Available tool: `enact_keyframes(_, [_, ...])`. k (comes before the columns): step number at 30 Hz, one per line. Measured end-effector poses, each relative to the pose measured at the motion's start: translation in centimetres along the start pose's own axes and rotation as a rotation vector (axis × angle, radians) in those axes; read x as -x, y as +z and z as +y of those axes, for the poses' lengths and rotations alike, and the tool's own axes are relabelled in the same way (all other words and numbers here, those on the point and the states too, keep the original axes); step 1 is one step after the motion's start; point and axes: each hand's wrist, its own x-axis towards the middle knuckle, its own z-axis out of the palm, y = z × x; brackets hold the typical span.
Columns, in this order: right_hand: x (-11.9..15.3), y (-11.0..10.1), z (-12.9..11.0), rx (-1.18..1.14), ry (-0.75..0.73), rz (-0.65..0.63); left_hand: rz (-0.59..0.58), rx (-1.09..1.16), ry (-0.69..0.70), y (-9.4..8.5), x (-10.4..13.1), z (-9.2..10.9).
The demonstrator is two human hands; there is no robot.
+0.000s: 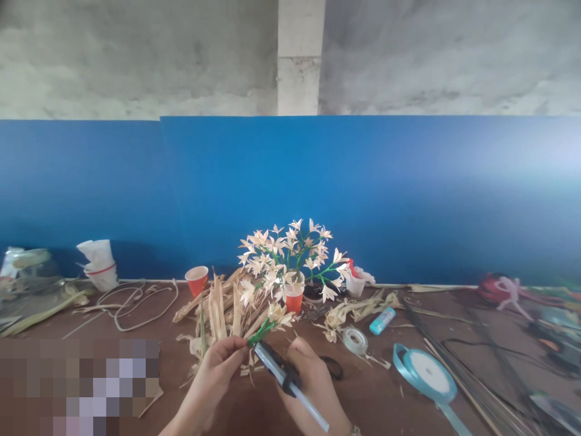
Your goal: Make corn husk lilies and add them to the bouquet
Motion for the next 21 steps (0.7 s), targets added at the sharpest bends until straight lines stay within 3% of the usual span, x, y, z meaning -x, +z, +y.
enact_keyframes(5, [0.3,0.5,0.4,-0.008,0.026,0.047,0.003,0.013,0.006,-0.1,-0.1,-0.2])
enact_keyframes(15, [-0.3,-0.8,-0.8,-0.014,0.055,-0.080,0.013,0.052,-0.022,0.1,0.4,0.7])
enact_keyframes(21, [-0.2,-0.5,-0.7,-0.010,0.061,-0.055,0.019,0.039,-0.027,0.3,0.5,1.1])
